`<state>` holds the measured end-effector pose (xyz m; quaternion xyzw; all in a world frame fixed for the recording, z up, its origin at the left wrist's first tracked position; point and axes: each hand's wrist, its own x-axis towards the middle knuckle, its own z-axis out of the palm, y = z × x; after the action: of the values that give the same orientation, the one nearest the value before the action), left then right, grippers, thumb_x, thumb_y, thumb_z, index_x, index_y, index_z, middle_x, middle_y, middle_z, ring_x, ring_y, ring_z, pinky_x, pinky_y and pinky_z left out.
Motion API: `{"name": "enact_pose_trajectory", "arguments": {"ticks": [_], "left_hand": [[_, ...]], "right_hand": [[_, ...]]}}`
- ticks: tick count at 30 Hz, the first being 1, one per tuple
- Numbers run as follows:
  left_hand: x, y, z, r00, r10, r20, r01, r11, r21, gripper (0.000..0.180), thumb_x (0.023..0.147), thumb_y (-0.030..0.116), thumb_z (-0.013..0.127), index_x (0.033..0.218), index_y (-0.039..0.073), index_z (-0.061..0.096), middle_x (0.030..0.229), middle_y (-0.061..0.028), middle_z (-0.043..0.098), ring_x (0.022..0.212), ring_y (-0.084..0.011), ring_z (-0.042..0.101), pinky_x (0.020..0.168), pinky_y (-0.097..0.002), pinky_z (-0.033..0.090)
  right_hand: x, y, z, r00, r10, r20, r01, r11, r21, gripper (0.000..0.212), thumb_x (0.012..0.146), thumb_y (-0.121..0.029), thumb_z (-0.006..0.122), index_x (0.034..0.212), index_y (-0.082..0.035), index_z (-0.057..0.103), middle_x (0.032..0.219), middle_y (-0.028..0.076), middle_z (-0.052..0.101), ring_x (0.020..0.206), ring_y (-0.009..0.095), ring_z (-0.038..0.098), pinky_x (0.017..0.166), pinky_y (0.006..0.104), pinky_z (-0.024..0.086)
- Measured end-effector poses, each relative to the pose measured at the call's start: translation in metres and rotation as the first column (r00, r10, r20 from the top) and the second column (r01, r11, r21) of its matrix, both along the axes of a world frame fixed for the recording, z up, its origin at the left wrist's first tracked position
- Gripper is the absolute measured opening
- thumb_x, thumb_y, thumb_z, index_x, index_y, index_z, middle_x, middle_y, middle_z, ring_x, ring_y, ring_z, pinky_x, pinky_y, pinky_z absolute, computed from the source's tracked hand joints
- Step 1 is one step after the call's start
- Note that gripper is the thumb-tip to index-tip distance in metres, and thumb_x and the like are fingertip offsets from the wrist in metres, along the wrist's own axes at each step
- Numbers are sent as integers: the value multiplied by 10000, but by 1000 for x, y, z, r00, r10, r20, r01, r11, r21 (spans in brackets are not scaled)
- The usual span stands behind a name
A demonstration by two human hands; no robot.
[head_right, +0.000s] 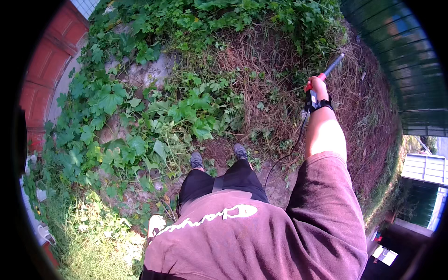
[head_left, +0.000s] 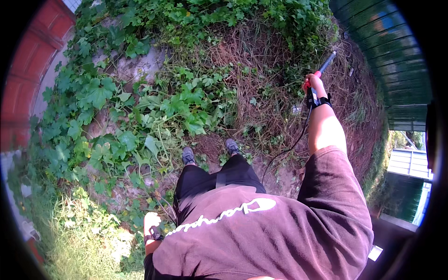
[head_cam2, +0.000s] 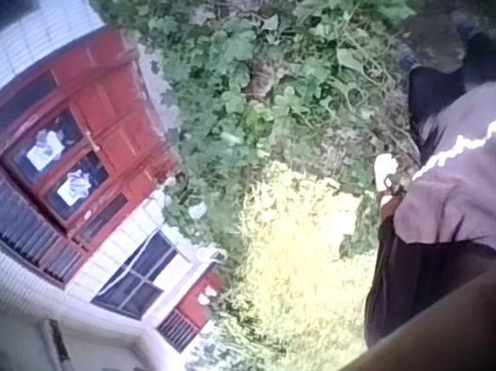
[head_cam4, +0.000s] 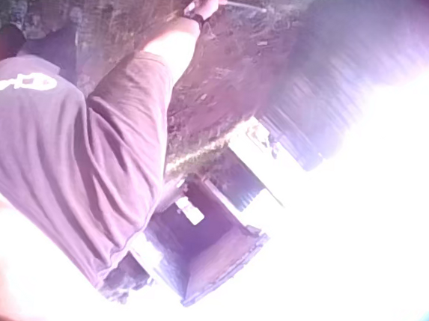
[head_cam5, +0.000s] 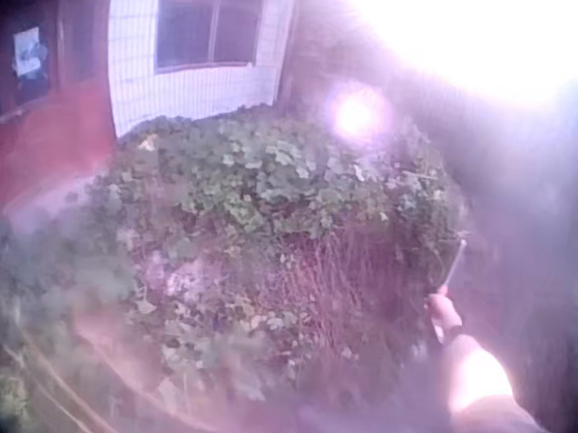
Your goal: The person uses a long-handled hook tool to pick up a plastic bottle and move vines and overgrown vegetation in an outdoor yard area.
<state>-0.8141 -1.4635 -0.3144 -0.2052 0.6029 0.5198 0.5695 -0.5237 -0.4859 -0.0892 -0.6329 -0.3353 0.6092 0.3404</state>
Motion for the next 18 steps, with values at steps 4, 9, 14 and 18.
{"name": "enact_pose_trajectory", "arguments": {"ticks": [4, 9, 14, 18], "left_hand": [[-43, -12, 43, 972, -188, -141, 167, 974, -152, 176, 836, 172, 651, 978, 80, 601, 835, -67, 614, 704, -175, 602, 565, -346, 451], [-115, 36, 82, 869, -421, -260, 376, 904, -205, 256, 814, 197, 681, 1036, 78, 633, 928, -59, 653, 802, -149, 624, 658, -359, 492], [-164, 180, 115, 739, -593, -319, 437, 784, -441, 117, 928, 124, 546, 985, 27, 579, 716, -106, 609, 557, -202, 593, 463, -307, 453], [-136, 297, 142, 729, -539, -422, 374, 830, -415, 129, 933, 109, 527, 999, 19, 592, 728, -94, 621, 582, -185, 599, 516, -299, 477]], "right_hand": [[-71, -88, -3, 993, -111, 45, 112, 994, -6, 136, 867, -48, 570, 892, -74, 440, 612, 6, 476, 445, 134, 453, 417, 290, 425], [-72, -116, -20, 983, -145, -114, 157, 982, 105, 149, 849, -37, 584, 876, -64, 440, 654, 8, 495, 457, 111, 482, 388, 272, 425], [-74, -114, -113, 976, -181, -118, 187, 982, 41, 176, 828, -28, 587, 911, -45, 434, 665, 29, 495, 448, 134, 502, 361, 288, 427], [-48, -76, -160, 974, -140, -175, 121, 986, -115, 158, 823, -13, 579, 905, -37, 447, 643, 38, 499, 443, 153, 511, 378, 306, 447]]}}
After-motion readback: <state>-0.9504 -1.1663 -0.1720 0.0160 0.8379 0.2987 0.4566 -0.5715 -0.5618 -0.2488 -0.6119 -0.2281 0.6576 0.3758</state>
